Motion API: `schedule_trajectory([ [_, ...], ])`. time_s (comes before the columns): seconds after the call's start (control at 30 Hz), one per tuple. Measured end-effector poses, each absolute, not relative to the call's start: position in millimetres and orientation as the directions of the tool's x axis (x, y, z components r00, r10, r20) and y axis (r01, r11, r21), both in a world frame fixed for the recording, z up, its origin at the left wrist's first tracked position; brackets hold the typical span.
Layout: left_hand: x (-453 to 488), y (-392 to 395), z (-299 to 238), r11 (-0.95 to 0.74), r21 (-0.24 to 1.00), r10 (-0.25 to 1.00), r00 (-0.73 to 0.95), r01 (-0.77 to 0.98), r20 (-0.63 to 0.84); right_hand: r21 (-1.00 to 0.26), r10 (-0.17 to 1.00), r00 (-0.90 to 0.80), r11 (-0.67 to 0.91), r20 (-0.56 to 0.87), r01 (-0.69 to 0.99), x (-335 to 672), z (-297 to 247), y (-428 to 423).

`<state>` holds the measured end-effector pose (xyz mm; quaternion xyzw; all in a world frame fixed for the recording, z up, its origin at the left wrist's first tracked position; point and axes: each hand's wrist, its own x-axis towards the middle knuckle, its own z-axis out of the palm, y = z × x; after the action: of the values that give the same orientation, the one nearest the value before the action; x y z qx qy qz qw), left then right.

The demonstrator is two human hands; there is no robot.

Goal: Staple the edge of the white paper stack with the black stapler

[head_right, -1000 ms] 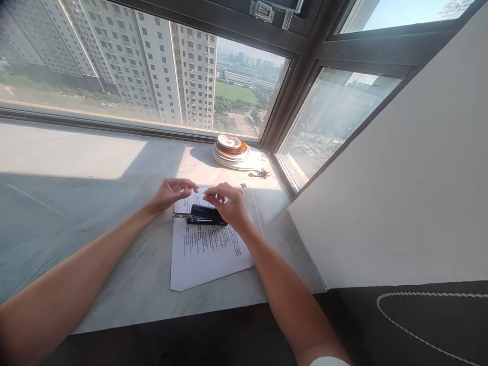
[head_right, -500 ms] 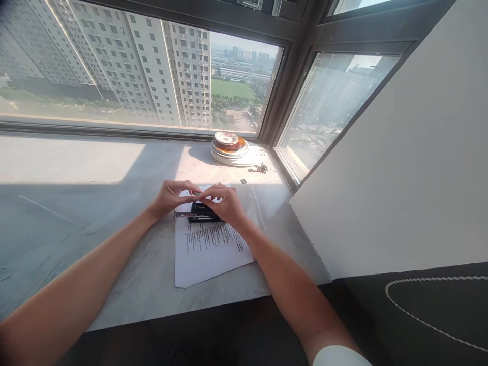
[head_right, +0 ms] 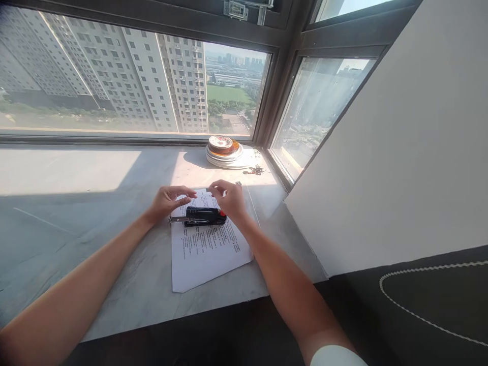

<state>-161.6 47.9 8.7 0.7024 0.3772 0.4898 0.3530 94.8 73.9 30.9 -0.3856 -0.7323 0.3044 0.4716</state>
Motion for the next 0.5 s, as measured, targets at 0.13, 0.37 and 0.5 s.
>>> schedule_trajectory([
  [0.13, -164.4, 50.2, 7.9, -0.431, 0.877, 0.901, 0.143, 0.212, 0.409, -0.844, 0.978, -0.030, 0.193, 0.206, 0.500, 127.1, 24.5, 102.8],
  [0.37, -164.1, 50.6, 8.3, -0.408, 0.895, 0.913, 0.109, 0.182, 0.394, -0.761, 0.993, 0.008, 0.082, 0.114, 0.644, 140.5, 4.5, 119.7],
  [0.5, -164.9, 52.3, 5.7, -0.398, 0.898, 0.917, 0.090, 0.185, 0.388, -0.684, 0.966, -0.003, 0.185, 0.258, 0.705, 139.5, 1.3, 126.0],
])
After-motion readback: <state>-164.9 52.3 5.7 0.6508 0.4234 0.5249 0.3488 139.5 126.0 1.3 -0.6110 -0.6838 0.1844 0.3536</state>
